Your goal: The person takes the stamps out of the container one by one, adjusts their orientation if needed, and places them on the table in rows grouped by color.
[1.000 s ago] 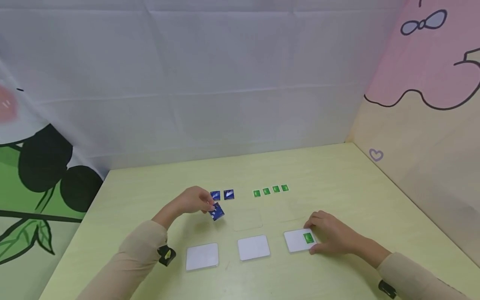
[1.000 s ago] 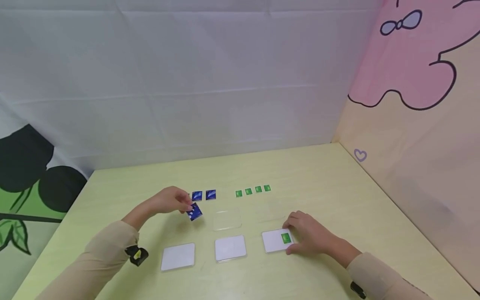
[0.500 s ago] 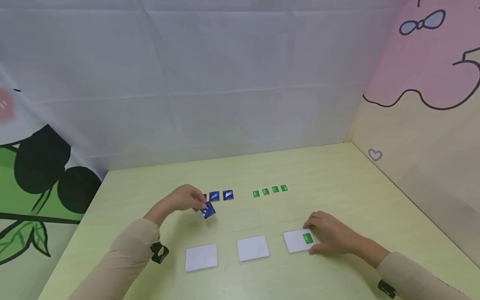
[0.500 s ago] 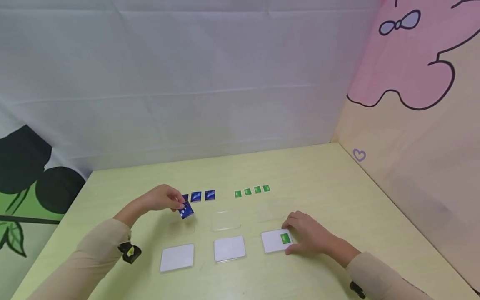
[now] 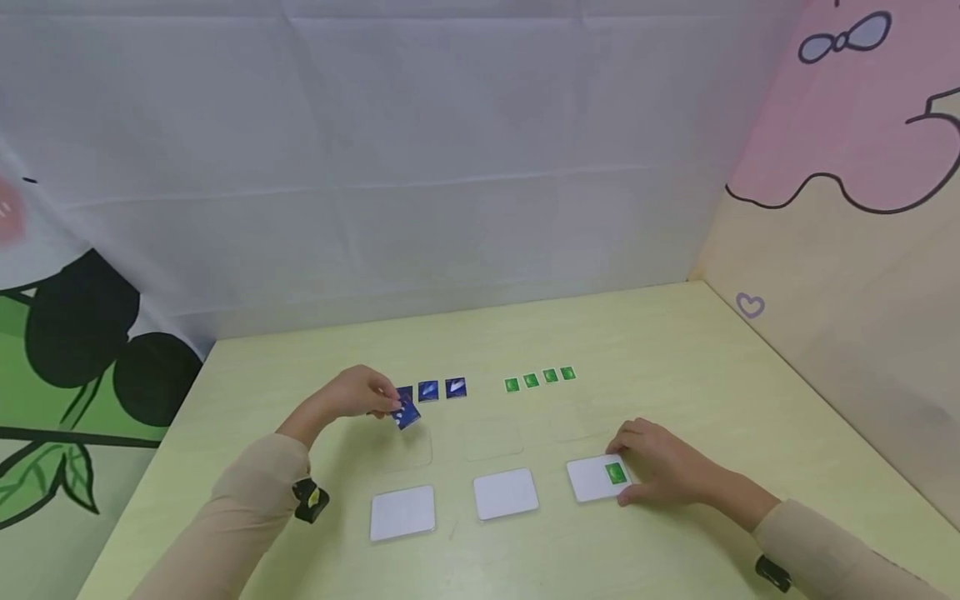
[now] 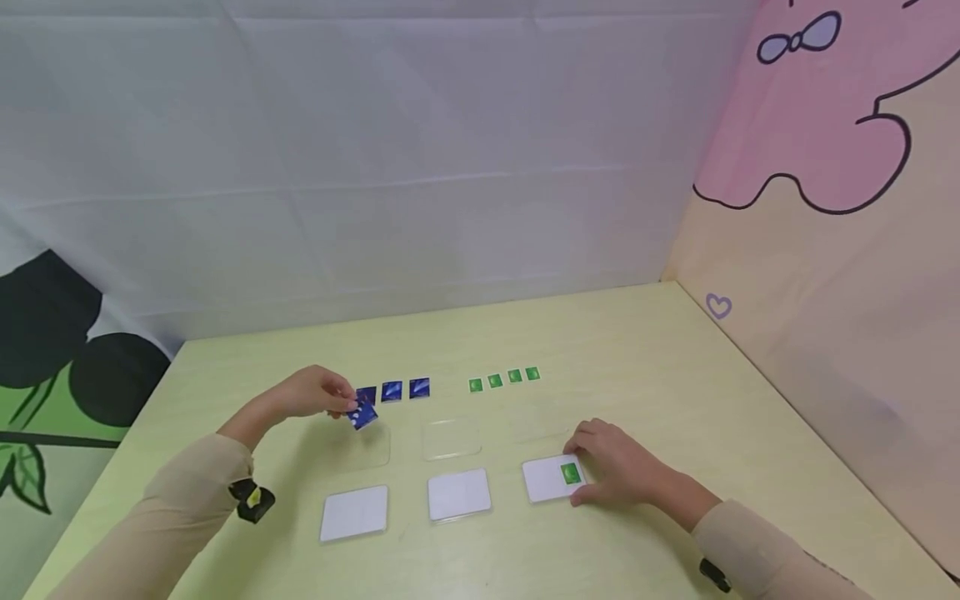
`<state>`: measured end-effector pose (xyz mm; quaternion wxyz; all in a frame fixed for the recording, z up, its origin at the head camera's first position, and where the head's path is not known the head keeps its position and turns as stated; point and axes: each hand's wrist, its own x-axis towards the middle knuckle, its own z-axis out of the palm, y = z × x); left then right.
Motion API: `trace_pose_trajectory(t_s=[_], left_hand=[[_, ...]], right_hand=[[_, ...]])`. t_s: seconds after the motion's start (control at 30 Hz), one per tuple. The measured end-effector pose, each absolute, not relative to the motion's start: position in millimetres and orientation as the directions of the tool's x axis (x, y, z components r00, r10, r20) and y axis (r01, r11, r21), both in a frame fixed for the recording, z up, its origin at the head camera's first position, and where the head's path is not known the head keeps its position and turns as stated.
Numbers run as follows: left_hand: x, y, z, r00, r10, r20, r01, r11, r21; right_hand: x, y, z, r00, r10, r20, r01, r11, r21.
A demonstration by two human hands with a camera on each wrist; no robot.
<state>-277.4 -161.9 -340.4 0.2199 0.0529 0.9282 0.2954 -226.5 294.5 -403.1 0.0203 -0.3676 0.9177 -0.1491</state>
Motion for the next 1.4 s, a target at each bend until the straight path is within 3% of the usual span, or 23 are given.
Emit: trace_pose_trajectory(t_s=[1.4], left_hand=[[-289.2,-207.3,-344.3,-0.911,0.165,-0.377,-0.052,0.863,0.502]], right_hand=[[-226.0,292.4,-396.8,-0.737,-0.675,0.037,-0.651,0.694,-0.307]])
